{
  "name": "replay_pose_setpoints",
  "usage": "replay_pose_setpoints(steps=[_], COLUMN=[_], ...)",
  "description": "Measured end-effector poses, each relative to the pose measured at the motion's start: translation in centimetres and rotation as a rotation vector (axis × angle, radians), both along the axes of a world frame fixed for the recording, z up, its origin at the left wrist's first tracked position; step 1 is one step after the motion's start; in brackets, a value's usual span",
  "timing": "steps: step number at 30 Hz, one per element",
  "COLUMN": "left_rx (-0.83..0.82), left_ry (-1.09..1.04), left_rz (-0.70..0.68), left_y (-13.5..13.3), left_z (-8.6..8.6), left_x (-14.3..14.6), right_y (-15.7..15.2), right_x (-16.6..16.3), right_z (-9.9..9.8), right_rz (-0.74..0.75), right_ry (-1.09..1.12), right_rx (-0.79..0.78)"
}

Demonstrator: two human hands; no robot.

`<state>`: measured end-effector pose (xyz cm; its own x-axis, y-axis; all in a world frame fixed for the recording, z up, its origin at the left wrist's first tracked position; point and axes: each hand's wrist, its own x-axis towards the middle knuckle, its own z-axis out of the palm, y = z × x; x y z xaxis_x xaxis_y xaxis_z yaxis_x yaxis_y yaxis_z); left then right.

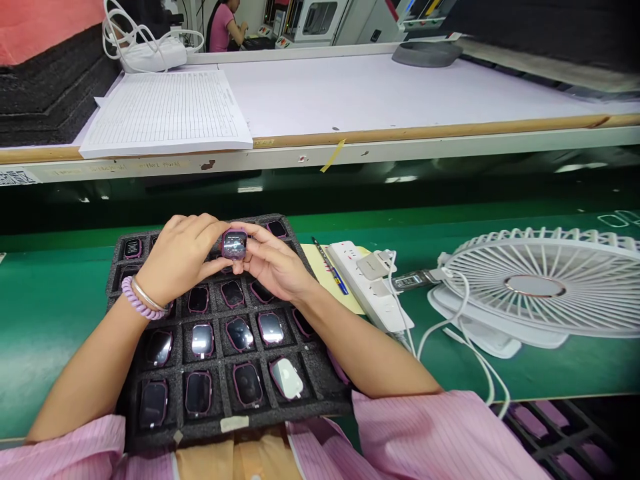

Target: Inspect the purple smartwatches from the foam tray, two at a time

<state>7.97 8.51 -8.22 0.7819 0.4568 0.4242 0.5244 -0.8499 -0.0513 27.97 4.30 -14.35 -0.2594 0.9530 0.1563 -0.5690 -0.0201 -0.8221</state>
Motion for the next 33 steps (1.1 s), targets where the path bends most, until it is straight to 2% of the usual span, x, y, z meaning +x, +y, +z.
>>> replay_pose_setpoints(steps=[7, 23, 28, 33], left_rx=[-0.109, -0.123, -0.193, -0.278], left_ry=[0.068, 0.053, -0.128, -0.326], left_rz=[0.024, 0.041, -0.008, -0.174], left_y=[0.0, 0.4, 0.8, 1.2], left_z=[-0.4, -1.1, -1.4, -1.4], left_x=[0.4, 0.6, 0.3, 0.0], right_y=[0.1, 0.4, 0.4, 0.1], right_x=[-0.2, -0.2, 0.1, 0.4], right_z=[-0.7, -1.3, -0.7, -0.1], right_rz=[-0.035, -0.069, 0.013, 0.108], right_ry=[-0.046, -0.065, 0.034, 0.097], right_rx=[-0.001, 0.017, -0.025, -0.015])
